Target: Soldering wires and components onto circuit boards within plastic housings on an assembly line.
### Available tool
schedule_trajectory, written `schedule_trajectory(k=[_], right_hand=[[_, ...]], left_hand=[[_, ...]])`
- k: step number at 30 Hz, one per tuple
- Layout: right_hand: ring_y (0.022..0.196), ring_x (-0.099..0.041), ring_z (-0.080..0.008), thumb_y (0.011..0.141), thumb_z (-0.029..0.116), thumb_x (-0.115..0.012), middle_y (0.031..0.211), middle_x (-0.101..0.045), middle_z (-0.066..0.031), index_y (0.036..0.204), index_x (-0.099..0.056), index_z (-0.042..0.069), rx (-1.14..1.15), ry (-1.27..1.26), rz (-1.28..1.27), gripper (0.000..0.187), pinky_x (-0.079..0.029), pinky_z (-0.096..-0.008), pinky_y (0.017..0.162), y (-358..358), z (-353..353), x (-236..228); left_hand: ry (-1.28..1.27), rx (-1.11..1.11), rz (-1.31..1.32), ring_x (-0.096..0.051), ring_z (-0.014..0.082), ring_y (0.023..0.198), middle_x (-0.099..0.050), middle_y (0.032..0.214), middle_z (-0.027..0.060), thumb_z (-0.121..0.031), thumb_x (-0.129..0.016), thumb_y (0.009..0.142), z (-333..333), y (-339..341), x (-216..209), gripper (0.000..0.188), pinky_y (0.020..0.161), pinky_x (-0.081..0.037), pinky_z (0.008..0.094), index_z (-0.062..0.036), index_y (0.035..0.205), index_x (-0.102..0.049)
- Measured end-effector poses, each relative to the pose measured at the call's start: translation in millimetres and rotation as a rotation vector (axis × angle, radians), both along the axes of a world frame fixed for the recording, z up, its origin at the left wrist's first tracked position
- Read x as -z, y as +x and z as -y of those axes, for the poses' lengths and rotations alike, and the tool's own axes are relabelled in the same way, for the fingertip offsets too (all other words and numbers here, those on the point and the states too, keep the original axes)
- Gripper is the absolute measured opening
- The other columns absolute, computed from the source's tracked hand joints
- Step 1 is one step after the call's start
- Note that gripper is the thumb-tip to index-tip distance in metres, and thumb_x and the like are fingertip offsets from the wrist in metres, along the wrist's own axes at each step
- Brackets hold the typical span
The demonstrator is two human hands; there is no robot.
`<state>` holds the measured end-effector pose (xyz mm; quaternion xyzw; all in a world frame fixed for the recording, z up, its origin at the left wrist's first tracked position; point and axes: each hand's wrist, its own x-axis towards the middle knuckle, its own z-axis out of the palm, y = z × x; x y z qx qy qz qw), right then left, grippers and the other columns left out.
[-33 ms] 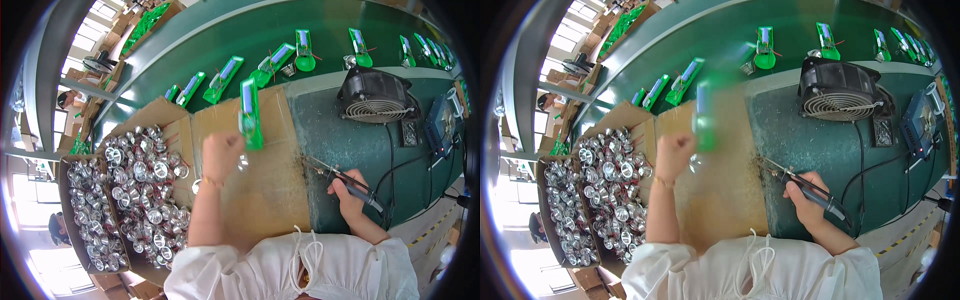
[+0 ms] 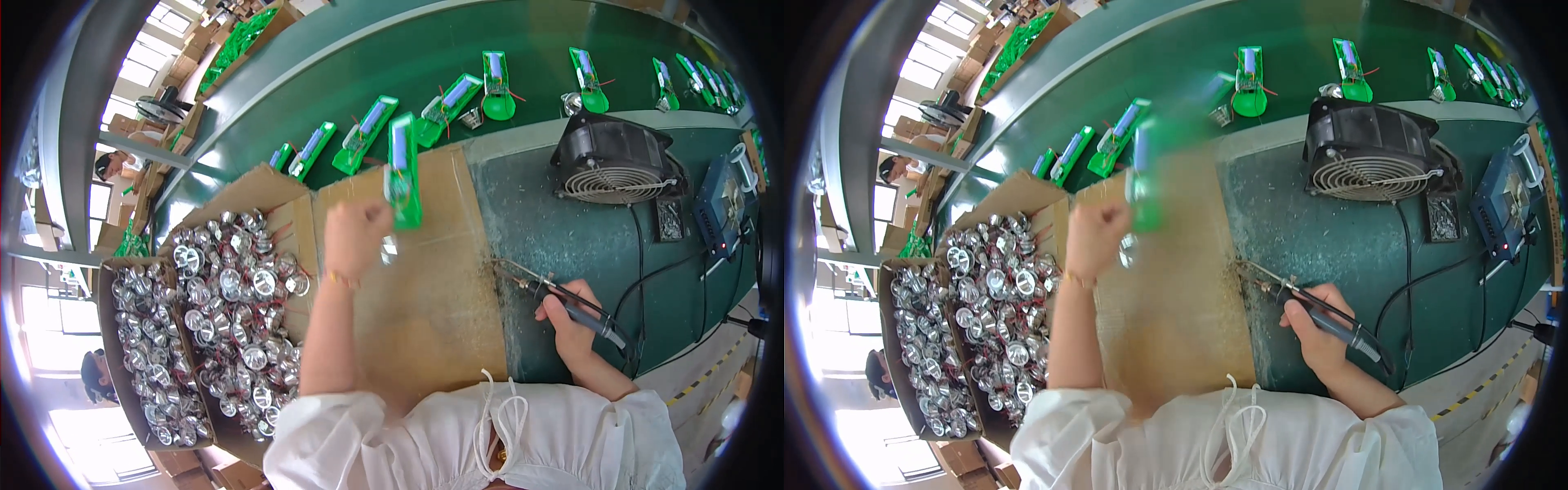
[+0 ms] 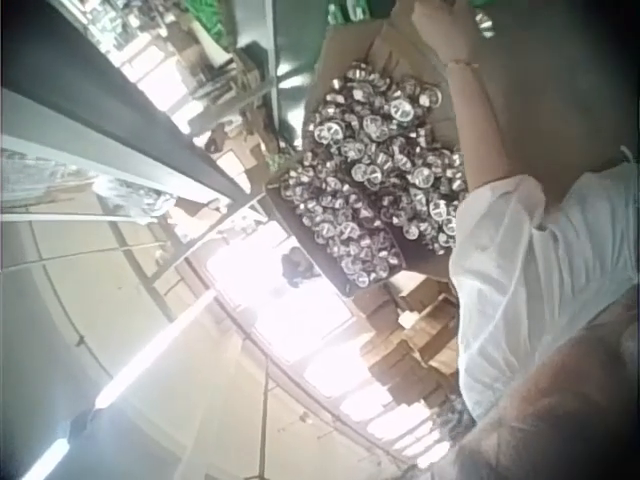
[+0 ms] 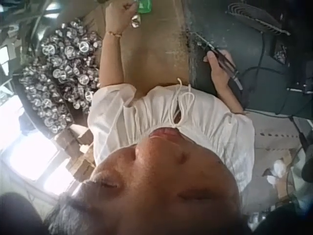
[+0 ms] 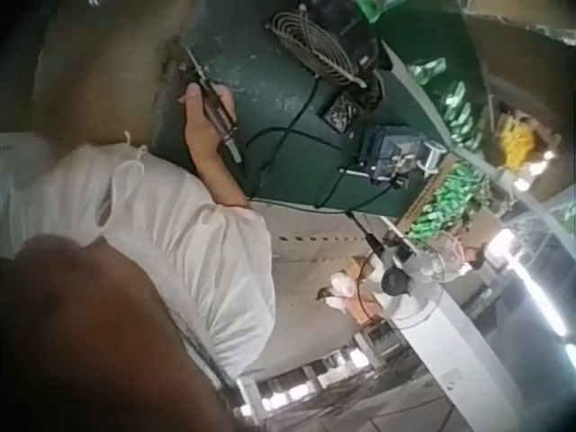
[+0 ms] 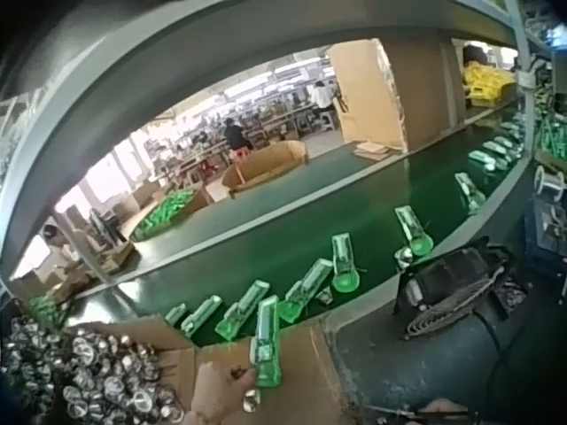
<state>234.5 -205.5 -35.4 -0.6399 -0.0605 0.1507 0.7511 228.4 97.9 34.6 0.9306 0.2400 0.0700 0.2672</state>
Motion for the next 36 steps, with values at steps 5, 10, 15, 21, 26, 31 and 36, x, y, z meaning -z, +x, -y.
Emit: schedule_trajectory(k=[5,10,15,21,26,31,36], right_hand=[[0.058,-0.058,-0.0117,0.079,0.002,-0.061,0.067,-0.059,-0.0090,0.083,-0.049,0.000,-0.034,-0.006,-0.009,0.012,-0.047,-0.0240,0.054,-3.6,-4.7,-6.5],[0.061,-0.059,-0.0116,0.079,0.002,-0.061,0.068,-0.060,-0.0087,0.084,-0.049,0.000,-0.043,-0.040,-0.028,0.013,-0.049,-0.0245,0.057,1.6,-1.6,-3.4],[0.062,-0.059,-0.0112,0.079,0.003,-0.061,0.069,-0.061,-0.0087,0.085,-0.049,-0.001,-0.056,-0.037,-0.013,0.014,-0.049,-0.0249,0.057,0.2,-0.9,-6.3],[0.058,-0.058,-0.0122,0.080,0.002,-0.058,0.065,-0.058,-0.0088,0.084,-0.048,-0.001,-0.007,-0.014,0.003,0.011,-0.048,-0.0249,0.056,1.0,-5.3,-1.5],[0.055,-0.054,-0.0127,0.083,0.008,-0.056,0.062,-0.055,-0.0080,0.085,-0.050,-0.001,0.013,-0.058,0.082,0.011,-0.045,-0.0236,0.055,0.8,-6.3,-3.6],[0.057,-0.054,-0.0126,0.084,0.009,-0.056,0.063,-0.055,-0.0072,0.087,-0.050,-0.001,0.000,-0.027,0.102,0.012,-0.045,-0.0234,0.055,-9.3,-8.2,-4.5],[0.057,-0.054,-0.0125,0.084,0.008,-0.055,0.064,-0.055,-0.0073,0.087,-0.050,-0.001,-0.039,-0.045,0.179,0.010,-0.045,-0.0234,0.055,-19.7,-0.7,-8.5]], left_hand=[[0.378,-0.015,-0.080,-0.062,0.0294,0.068,-0.063,0.072,0.0124,-0.021,-0.056,0.073,-85.7,110.7,2.1,0.017,0.063,-0.049,0.0374,-0.0087,0.075,-0.067],[0.355,0.012,0.308,-0.059,0.0274,0.080,-0.062,0.082,0.0080,-0.035,-0.067,0.072,-58.4,153.7,12.5,0.027,0.068,-0.048,0.0381,-0.0096,0.081,-0.066],[0.392,0.142,-0.070,-0.057,0.0278,0.083,-0.059,0.078,0.0102,-0.035,-0.067,0.069,1.4,130.4,21.1,0.027,0.068,-0.048,0.0390,-0.0090,0.064,-0.065],[0.398,0.065,0.068,-0.056,0.0257,0.073,-0.057,0.074,0.0085,-0.022,-0.062,0.070,32.0,45.0,24.7,0.017,0.062,-0.047,0.0368,-0.0079,0.060,-0.060],[0.323,0.159,0.235,-0.051,0.0239,0.061,-0.048,0.063,0.0071,-0.019,-0.064,0.071,85.8,-70.9,21.7,0.021,0.053,-0.041,0.0358,-0.0094,0.056,-0.052],[0.443,-0.328,0.241,-0.050,0.0247,0.054,-0.049,0.056,0.0055,-0.035,-0.070,0.069,64.8,-129.2,21.1,0.036,0.047,-0.040,0.0368,-0.0104,0.053,-0.049],[0.596,-0.889,-0.135,-0.059,0.0273,0.061,-0.061,0.065,0.0072,-0.047,-0.062,0.075,-5.6,-172.0,5.0,0.039,0.053,-0.045,0.0356,-0.0097,0.066,-0.065]])
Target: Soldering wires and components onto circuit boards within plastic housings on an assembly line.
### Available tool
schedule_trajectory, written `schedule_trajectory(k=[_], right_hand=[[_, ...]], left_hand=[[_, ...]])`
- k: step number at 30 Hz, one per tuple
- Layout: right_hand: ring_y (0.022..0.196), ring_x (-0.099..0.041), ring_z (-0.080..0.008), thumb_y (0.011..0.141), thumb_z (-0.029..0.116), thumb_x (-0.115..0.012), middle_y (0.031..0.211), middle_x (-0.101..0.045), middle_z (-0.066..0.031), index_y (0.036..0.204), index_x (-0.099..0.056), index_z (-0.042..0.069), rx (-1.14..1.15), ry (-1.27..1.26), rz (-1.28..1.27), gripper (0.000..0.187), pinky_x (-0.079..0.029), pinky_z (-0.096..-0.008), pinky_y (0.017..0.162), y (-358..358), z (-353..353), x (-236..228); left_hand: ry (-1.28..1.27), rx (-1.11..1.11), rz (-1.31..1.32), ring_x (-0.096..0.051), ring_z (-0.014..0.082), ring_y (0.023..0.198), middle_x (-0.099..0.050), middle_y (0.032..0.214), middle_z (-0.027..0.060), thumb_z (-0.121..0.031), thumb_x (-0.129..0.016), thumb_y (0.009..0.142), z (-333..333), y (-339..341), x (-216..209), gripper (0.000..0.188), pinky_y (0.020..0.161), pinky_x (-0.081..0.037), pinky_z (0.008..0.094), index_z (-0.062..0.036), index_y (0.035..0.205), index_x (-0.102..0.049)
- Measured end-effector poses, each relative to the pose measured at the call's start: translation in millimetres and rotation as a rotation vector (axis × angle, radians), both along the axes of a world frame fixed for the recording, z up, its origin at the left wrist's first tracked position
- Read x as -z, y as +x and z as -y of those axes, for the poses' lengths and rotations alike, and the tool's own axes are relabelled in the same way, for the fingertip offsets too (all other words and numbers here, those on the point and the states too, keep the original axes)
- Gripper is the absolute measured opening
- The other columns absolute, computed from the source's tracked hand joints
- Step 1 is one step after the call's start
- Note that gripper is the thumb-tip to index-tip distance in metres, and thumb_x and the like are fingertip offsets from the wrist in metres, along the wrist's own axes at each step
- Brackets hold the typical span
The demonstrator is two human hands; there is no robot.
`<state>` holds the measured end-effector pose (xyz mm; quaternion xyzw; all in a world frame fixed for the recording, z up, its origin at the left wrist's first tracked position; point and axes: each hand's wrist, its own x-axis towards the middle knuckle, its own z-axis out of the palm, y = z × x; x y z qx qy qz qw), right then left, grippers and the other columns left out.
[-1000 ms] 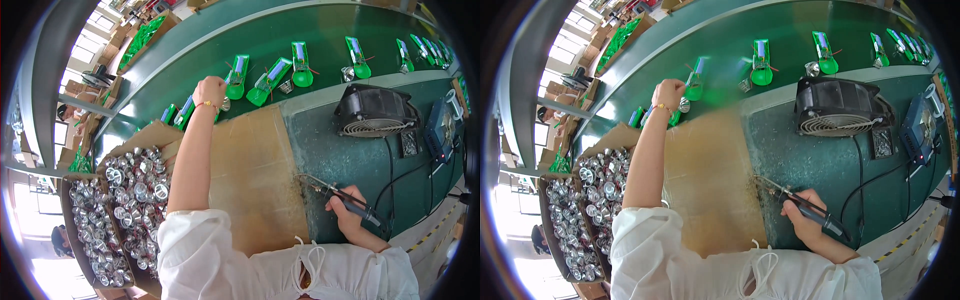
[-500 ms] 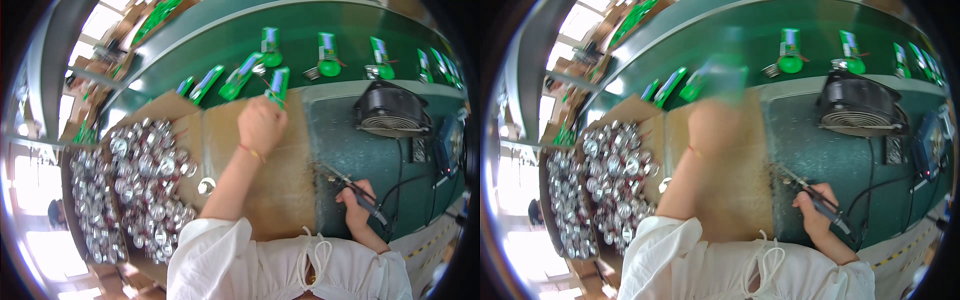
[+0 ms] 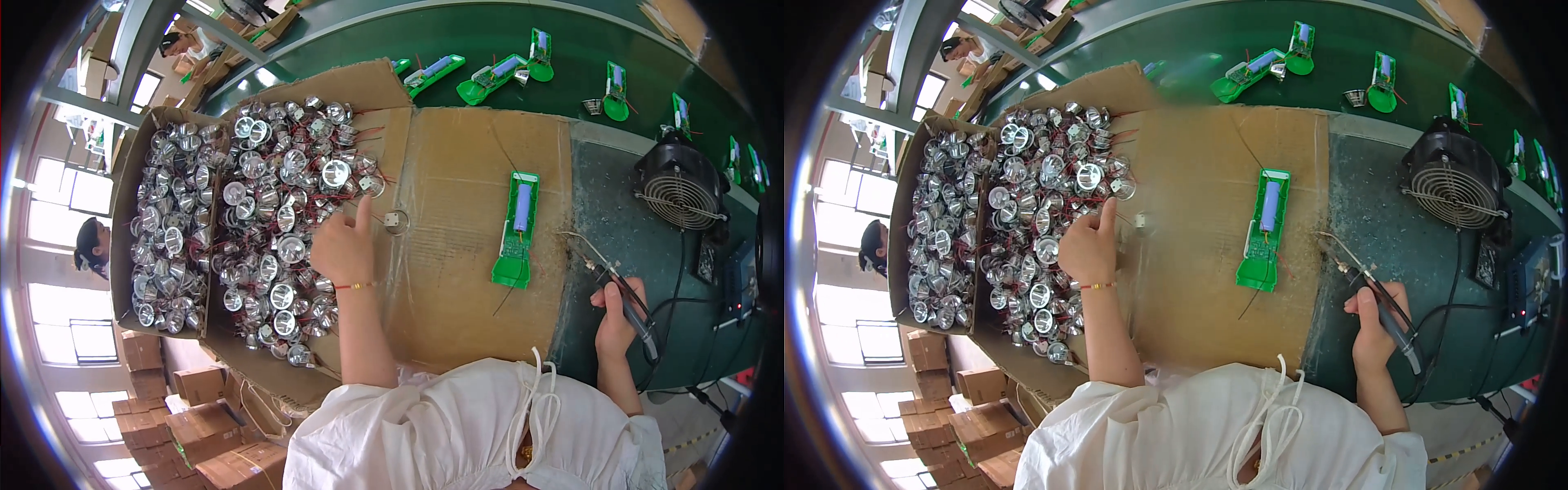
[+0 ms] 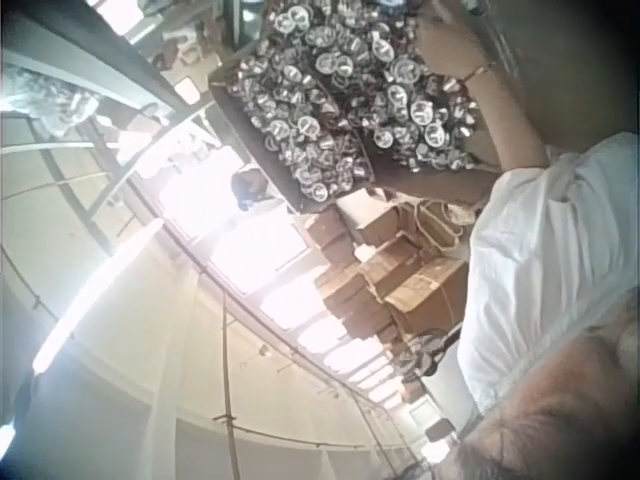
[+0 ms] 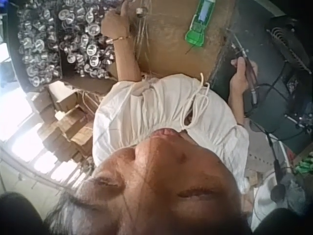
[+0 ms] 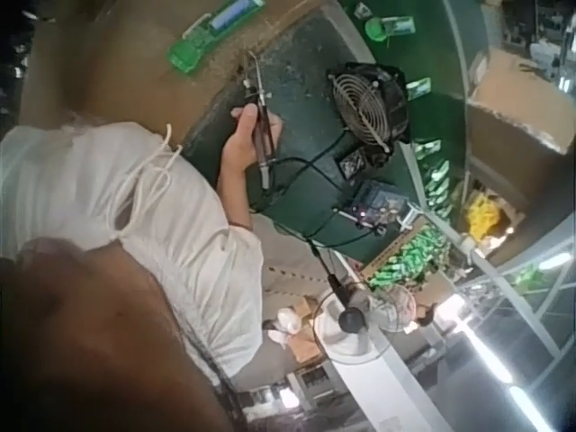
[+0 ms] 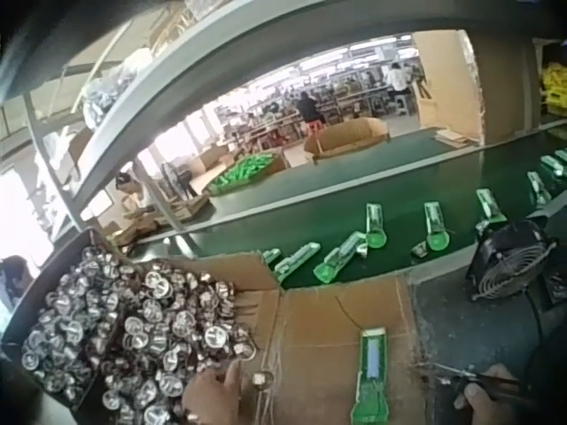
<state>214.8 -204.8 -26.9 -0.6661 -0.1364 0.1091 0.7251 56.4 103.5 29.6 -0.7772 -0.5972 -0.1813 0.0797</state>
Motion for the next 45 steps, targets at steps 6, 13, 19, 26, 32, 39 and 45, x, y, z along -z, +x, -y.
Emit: schedule_trajectory(k=[6,13,19,26,32,39,45], right_hand=[[0.057,-0.056,-0.0125,0.082,0.004,-0.057,0.065,-0.057,-0.0084,0.085,-0.050,-0.001,-0.031,0.012,-0.022,0.009,-0.046,-0.0231,0.056,-13.5,-2.6,-15.0],[0.060,-0.058,-0.0144,0.080,0.002,-0.057,0.070,-0.059,-0.0124,0.085,-0.047,-0.002,-0.267,-0.046,0.018,0.012,-0.049,-0.0275,0.056,-32.3,-4.6,-20.3],[0.060,-0.058,-0.0131,0.080,0.004,-0.059,0.069,-0.059,-0.0112,0.085,-0.047,-0.002,-0.274,-0.092,0.053,0.014,-0.049,-0.0263,0.056,-27.8,-13.7,-14.8],[0.059,-0.058,-0.0126,0.080,0.005,-0.060,0.069,-0.059,-0.0108,0.084,-0.047,-0.002,-0.263,-0.072,0.041,0.015,-0.049,-0.0259,0.055,-27.4,-16.9,-10.5],[0.059,-0.058,-0.0125,0.081,0.005,-0.060,0.068,-0.059,-0.0109,0.083,-0.047,-0.001,-0.291,-0.137,0.015,0.014,-0.049,-0.0254,0.054,-27.0,-19.8,-15.7],[0.058,-0.057,-0.0082,0.080,0.007,-0.063,0.066,-0.061,-0.0067,0.082,-0.051,-0.001,-0.226,-0.062,-0.053,0.015,-0.046,-0.0217,0.053,-29.5,-21.2,-14.8],[0.057,-0.057,-0.0141,0.082,0.007,-0.058,0.066,-0.058,-0.0110,0.082,-0.047,-0.001,-0.196,-0.001,-0.035,0.014,-0.048,-0.0266,0.055,-27.7,-19.4,-21.3]], left_hand=[[-0.553,0.460,0.876,-0.053,0.0047,0.060,-0.061,0.063,0.0035,-0.016,-0.061,0.082,-9.8,7.0,24.8,0.018,0.056,-0.042,0.0207,0.0019,0.083,-0.066],[-0.672,0.759,0.459,-0.057,0.0260,0.064,-0.062,0.070,0.0106,-0.014,-0.064,0.077,97.2,18.0,20.2,0.010,0.059,-0.045,0.0326,-0.0039,0.076,-0.066],[-0.602,0.851,0.496,-0.054,0.0222,0.058,-0.056,0.068,0.0084,-0.012,-0.065,0.077,110.9,30.2,32.2,0.011,0.054,-0.042,0.0314,-0.0021,0.074,-0.064],[-0.672,0.850,0.501,-0.052,0.0200,0.058,-0.056,0.073,0.0085,-0.011,-0.065,0.076,108.4,31.1,30.3,0.010,0.049,-0.040,0.0299,-0.0013,0.074,-0.064],[-0.651,0.878,0.494,-0.051,0.0202,0.057,-0.055,0.074,0.0083,-0.010,-0.065,0.076,107.7,32.2,30.6,0.009,0.049,-0.039,0.0298,-0.0018,0.074,-0.064],[-0.638,0.889,0.488,-0.051,0.0211,0.057,-0.055,0.075,0.0084,-0.011,-0.064,0.075,106.7,32.1,35.6,0.009,0.050,-0.040,0.0308,-0.0025,0.073,-0.064],[-0.654,0.888,0.477,-0.051,0.0208,0.056,-0.055,0.075,0.0081,-0.011,-0.064,0.075,106.6,33.0,33.2,0.008,0.050,-0.040,0.0306,-0.0026,0.073,-0.064]])
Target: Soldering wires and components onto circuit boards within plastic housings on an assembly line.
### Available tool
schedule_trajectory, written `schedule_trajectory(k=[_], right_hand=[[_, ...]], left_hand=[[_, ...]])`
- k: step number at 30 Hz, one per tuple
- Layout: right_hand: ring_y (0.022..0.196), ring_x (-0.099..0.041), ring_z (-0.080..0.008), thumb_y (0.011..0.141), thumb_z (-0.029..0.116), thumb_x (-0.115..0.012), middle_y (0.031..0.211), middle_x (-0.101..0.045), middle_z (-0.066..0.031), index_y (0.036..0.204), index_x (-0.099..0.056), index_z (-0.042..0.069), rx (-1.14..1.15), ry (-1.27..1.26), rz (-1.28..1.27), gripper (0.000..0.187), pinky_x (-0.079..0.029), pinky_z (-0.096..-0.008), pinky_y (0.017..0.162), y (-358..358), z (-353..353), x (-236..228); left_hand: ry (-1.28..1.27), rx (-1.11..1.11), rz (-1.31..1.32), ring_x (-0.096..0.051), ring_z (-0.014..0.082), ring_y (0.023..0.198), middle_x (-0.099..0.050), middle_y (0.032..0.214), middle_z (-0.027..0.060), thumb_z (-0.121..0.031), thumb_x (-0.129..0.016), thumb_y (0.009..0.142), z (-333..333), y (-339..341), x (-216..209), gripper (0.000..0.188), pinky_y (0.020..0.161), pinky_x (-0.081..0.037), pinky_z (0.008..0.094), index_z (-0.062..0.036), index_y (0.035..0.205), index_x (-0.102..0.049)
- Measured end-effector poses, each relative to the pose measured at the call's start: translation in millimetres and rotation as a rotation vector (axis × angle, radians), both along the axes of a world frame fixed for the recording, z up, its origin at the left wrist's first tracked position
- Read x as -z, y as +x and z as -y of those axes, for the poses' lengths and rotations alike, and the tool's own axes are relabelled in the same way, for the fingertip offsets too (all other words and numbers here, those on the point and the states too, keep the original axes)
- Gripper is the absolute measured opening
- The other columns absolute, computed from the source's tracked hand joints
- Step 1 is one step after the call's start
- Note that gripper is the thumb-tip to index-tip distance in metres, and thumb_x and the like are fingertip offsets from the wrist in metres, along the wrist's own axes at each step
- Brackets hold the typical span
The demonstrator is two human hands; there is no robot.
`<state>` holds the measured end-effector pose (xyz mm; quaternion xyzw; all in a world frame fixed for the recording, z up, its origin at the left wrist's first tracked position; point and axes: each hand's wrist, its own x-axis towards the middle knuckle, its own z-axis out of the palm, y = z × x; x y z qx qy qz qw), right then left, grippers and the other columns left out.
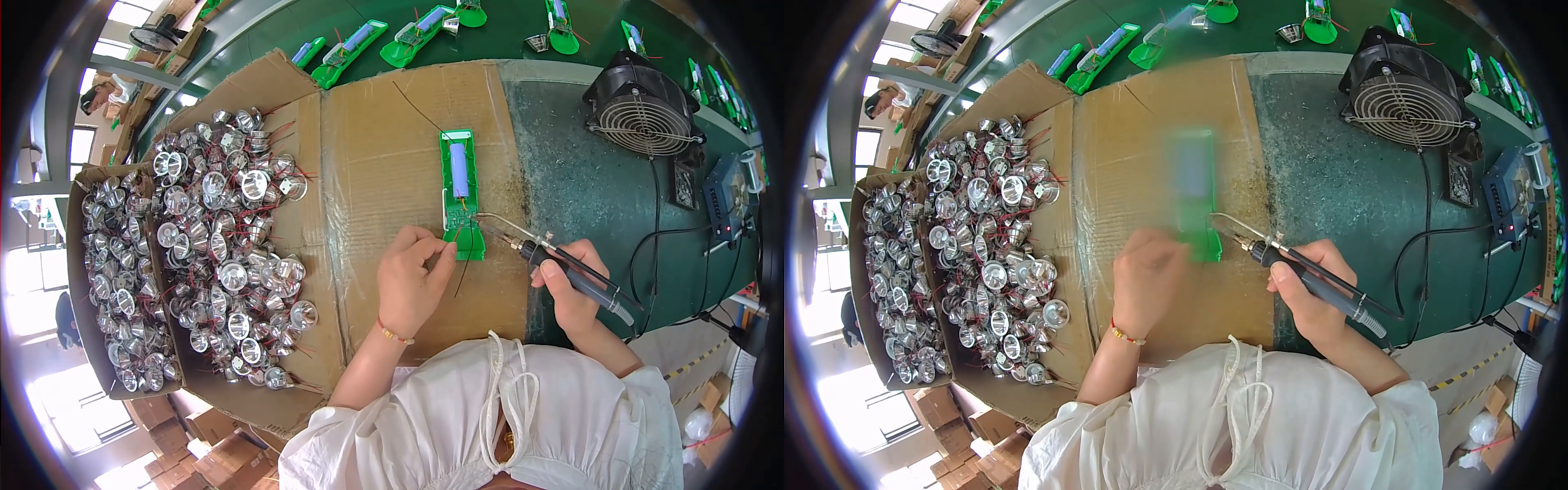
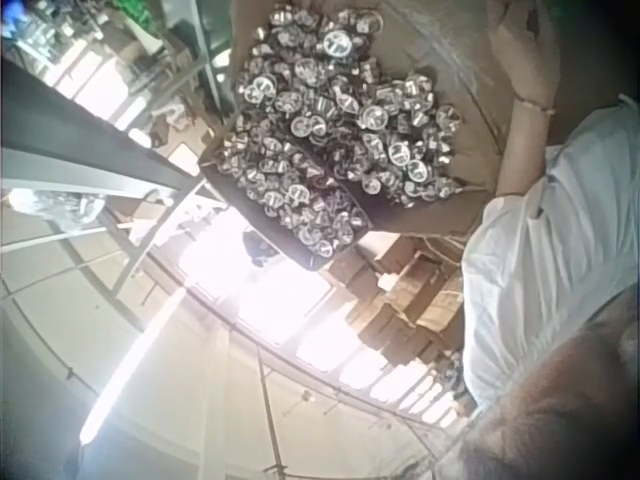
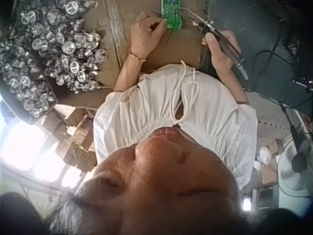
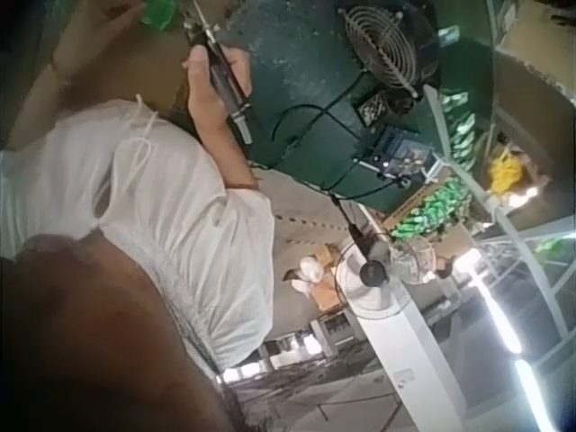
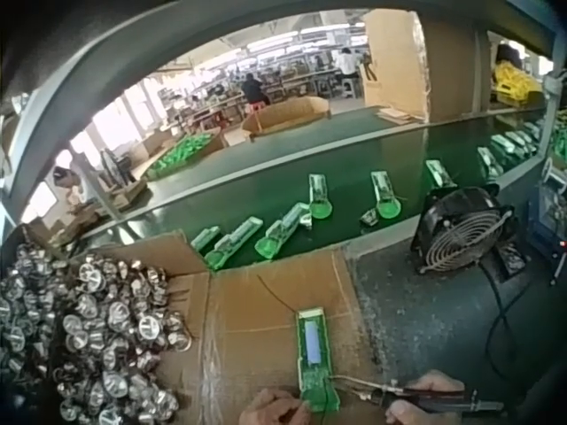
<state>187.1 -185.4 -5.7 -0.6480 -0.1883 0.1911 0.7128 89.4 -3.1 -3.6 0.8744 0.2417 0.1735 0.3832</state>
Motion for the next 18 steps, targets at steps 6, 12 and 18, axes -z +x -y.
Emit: schedule_trajectory(k=[6,12,18], right_hand=[[0.057,-0.057,-0.0132,0.082,0.007,-0.059,0.067,-0.059,-0.0119,0.082,-0.047,-0.001,-0.020,-0.016,-0.008,0.014,-0.048,-0.0253,0.054,0.3,0.1,2.1],[0.059,-0.058,-0.0090,0.080,0.006,-0.062,0.067,-0.060,-0.0075,0.082,-0.050,-0.001,-0.040,-0.007,-0.017,0.014,-0.046,-0.0219,0.052,0.1,-4.1,8.3],[0.058,-0.057,-0.0080,0.080,0.005,-0.062,0.066,-0.060,-0.0066,0.082,-0.050,-0.001,-0.025,0.004,-0.047,0.013,-0.045,-0.0209,0.050,1.8,-9.1,9.1]], left_hand=[[-0.046,0.005,-0.015,-0.053,0.0201,0.058,-0.056,0.077,0.0086,-0.012,-0.064,0.077,-0.9,1.6,-2.8,0.010,0.051,-0.041,0.0293,-0.0018,0.074,-0.063],[-0.074,-0.041,-0.020,-0.055,0.0203,0.057,-0.057,0.075,0.0097,-0.015,-0.063,0.079,-3.4,7.2,0.3,0.016,0.052,-0.042,0.0293,-0.0006,0.073,-0.061],[-0.120,-0.057,-0.083,-0.056,0.0199,0.056,-0.056,0.069,0.0099,-0.017,-0.064,0.079,-6.6,11.9,-0.9,0.019,0.051,-0.042,0.0295,-0.0006,0.070,-0.061]])
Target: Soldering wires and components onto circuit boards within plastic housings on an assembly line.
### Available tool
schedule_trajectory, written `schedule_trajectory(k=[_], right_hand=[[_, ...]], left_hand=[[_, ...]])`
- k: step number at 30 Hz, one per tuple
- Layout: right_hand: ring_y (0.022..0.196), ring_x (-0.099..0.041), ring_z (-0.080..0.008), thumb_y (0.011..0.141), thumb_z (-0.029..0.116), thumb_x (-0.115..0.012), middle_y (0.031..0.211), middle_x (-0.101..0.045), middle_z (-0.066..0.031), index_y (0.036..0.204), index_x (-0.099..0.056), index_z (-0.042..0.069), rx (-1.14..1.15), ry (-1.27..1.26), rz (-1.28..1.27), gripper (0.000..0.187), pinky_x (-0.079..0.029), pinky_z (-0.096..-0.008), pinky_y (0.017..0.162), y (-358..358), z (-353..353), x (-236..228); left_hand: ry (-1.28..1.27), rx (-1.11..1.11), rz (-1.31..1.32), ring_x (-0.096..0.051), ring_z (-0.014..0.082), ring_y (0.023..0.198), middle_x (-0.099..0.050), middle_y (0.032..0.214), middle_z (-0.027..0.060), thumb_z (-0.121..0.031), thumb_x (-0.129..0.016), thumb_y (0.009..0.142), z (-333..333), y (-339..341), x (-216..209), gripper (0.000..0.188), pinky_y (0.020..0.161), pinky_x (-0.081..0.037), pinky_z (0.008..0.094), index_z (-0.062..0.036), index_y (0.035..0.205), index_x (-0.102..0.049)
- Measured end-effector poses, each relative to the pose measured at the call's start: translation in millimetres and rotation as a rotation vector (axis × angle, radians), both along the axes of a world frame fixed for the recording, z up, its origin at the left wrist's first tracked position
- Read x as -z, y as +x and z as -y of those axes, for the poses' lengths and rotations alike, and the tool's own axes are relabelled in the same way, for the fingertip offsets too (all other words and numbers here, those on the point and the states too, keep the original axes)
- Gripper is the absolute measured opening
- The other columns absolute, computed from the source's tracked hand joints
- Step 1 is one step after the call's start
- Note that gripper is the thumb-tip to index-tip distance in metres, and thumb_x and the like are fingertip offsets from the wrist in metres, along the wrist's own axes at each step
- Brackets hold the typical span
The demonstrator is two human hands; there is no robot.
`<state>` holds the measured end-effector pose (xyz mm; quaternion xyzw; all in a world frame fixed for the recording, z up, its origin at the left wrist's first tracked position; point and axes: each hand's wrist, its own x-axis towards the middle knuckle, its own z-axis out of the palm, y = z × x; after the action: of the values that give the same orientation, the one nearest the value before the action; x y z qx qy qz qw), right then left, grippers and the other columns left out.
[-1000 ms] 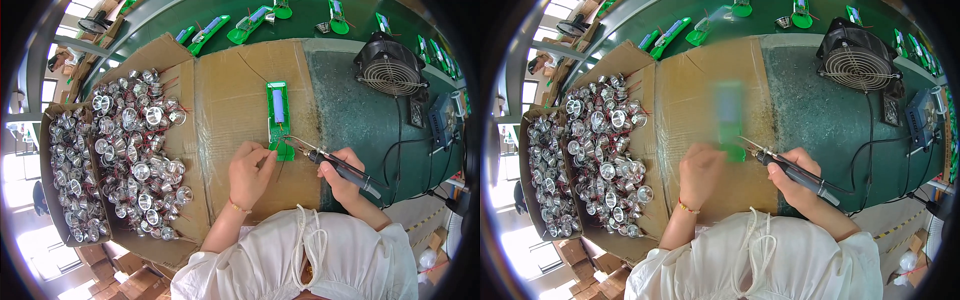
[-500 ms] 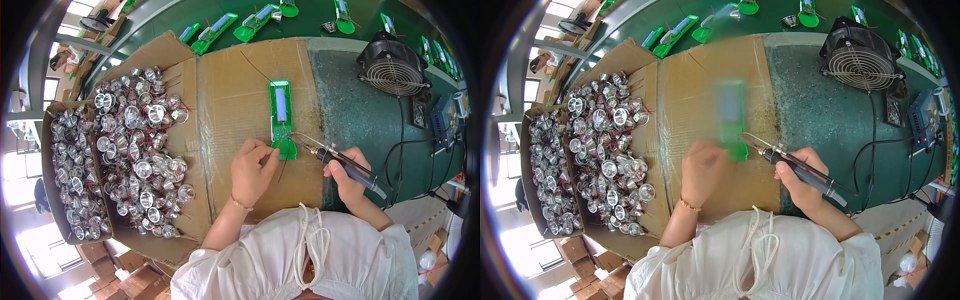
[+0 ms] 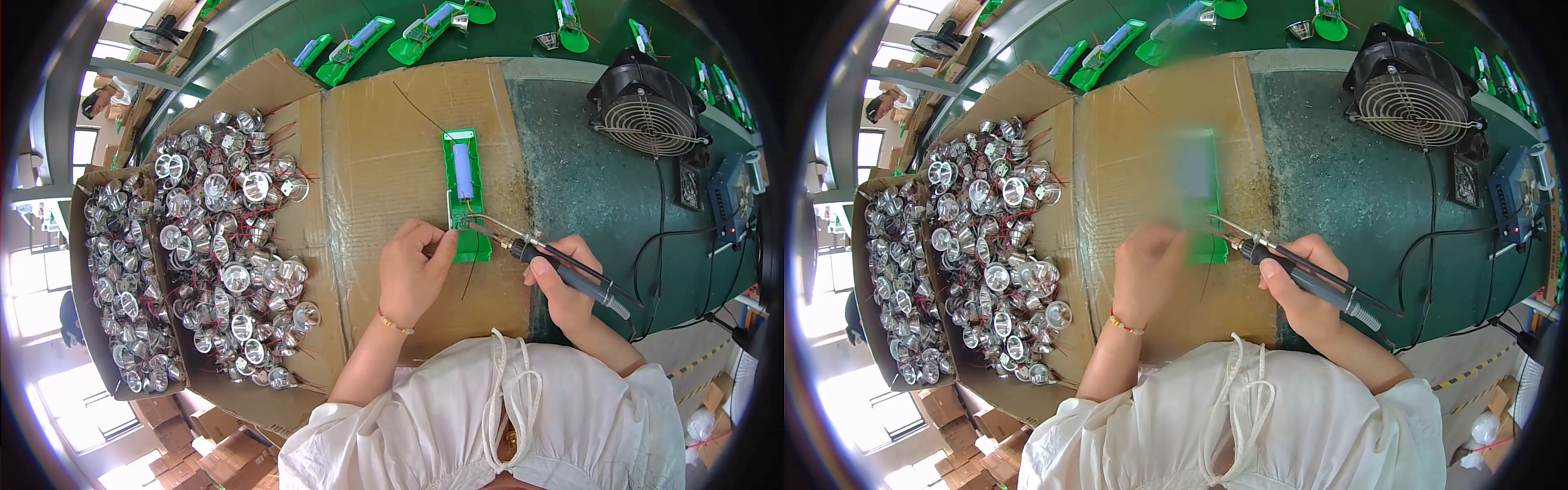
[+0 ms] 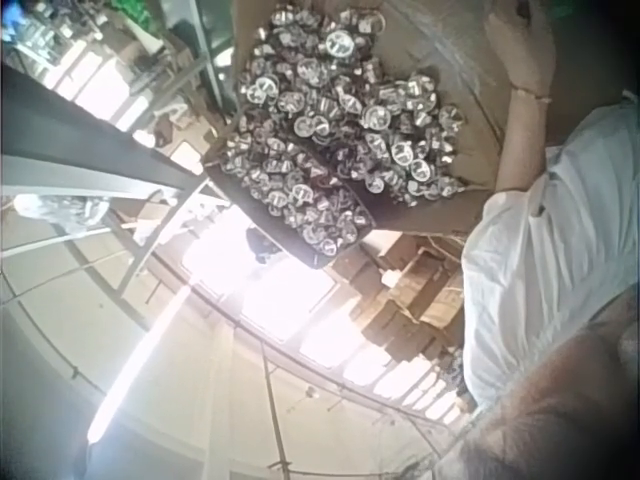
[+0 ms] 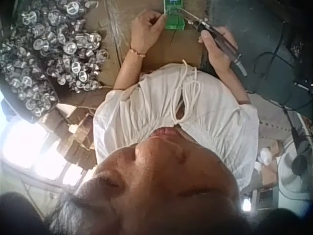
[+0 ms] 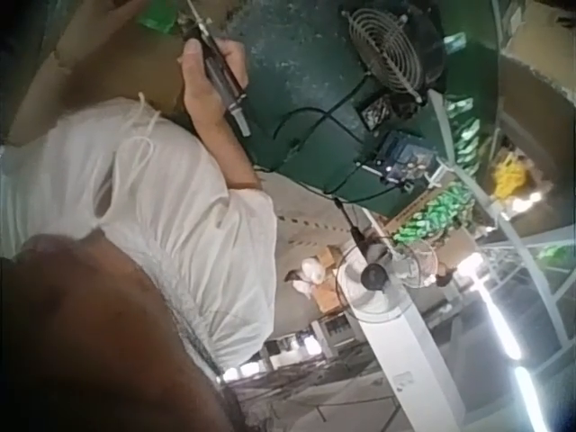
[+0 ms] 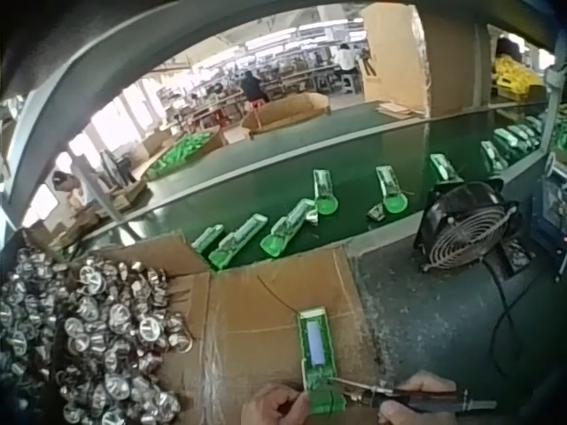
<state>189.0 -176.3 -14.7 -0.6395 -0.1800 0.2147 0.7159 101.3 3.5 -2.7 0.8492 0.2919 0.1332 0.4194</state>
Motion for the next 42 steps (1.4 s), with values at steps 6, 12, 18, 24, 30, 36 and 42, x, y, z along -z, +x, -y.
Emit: schedule_trajectory(k=[6,12,18,24,30,36,42], right_hand=[[0.057,-0.057,-0.0131,0.082,0.005,-0.057,0.066,-0.058,-0.0110,0.083,-0.047,-0.001,-0.055,-0.056,0.002,0.012,-0.047,-0.0259,0.054,3.7,1.0,-1.9],[0.056,-0.056,-0.0137,0.082,0.004,-0.056,0.066,-0.057,-0.0110,0.083,-0.047,-0.001,-0.007,-0.017,-0.038,0.010,-0.048,-0.0269,0.055,2.3,-1.0,-2.7],[0.056,-0.056,-0.0132,0.082,0.004,-0.056,0.066,-0.058,-0.0113,0.083,-0.047,-0.001,-0.039,-0.045,-0.030,0.011,-0.047,-0.0257,0.054,2.7,-0.7,-2.2],[0.056,-0.056,-0.0134,0.082,0.004,-0.056,0.066,-0.057,-0.0109,0.083,-0.047,-0.001,-0.032,-0.027,-0.043,0.011,-0.047,-0.0257,0.054,2.1,-0.6,-0.8],[0.056,-0.055,-0.0144,0.082,0.004,-0.055,0.066,-0.056,-0.0106,0.084,-0.046,-0.001,0.046,0.052,-0.032,0.011,-0.047,-0.0272,0.055,2.7,5.9,-2.6],[0.059,-0.058,-0.0116,0.082,0.006,-0.060,0.070,-0.059,-0.0096,0.085,-0.050,-0.002,0.067,0.094,-0.020,0.013,-0.049,-0.0249,0.055,4.9,12.7,4.3],[0.056,-0.055,-0.0143,0.082,0.005,-0.056,0.065,-0.056,-0.0100,0.084,-0.046,0.000,0.122,0.043,0.002,0.011,-0.046,-0.0268,0.056,10.9,22.4,-2.5]], left_hand=[[-0.046,0.029,-0.003,-0.056,0.0190,0.056,-0.056,0.069,0.0094,-0.017,-0.064,0.079,-5.0,0.5,-0.3,0.019,0.051,-0.042,0.0289,-0.0007,0.070,-0.062],[-0.085,0.046,-0.032,-0.053,0.0186,0.055,-0.056,0.068,0.0092,-0.017,-0.065,0.078,-8.8,0.3,1.4,0.019,0.051,-0.041,0.0288,-0.0001,0.071,-0.062],[-0.107,0.061,-0.051,-0.052,0.0186,0.054,-0.056,0.068,0.0093,-0.019,-0.065,0.078,-11.2,1.0,1.4,0.020,0.051,-0.040,0.0288,-0.0001,0.071,-0.062],[-0.137,0.073,-0.082,-0.051,0.0185,0.054,-0.056,0.068,0.0093,-0.020,-0.066,0.078,-14.0,1.6,2.3,0.022,0.051,-0.040,0.0291,0.0003,0.071,-0.062],[-0.157,0.066,-0.098,-0.051,0.0178,0.054,-0.056,0.067,0.0096,-0.020,-0.066,0.077,-14.7,0.8,1.8,0.022,0.051,-0.040,0.0289,0.0009,0.071,-0.062],[-0.147,0.064,-0.106,-0.052,0.0170,0.053,-0.056,0.065,0.0096,-0.020,-0.066,0.077,-16.2,1.9,1.8,0.023,0.050,-0.040,0.0287,0.0012,0.071,-0.062],[-0.179,-0.009,-0.137,-0.057,0.0157,0.052,-0.060,0.060,0.0091,-0.024,-0.067,0.076,-12.8,1.1,-11.1,0.024,0.050,-0.043,0.0302,-0.0004,0.071,-0.063]])
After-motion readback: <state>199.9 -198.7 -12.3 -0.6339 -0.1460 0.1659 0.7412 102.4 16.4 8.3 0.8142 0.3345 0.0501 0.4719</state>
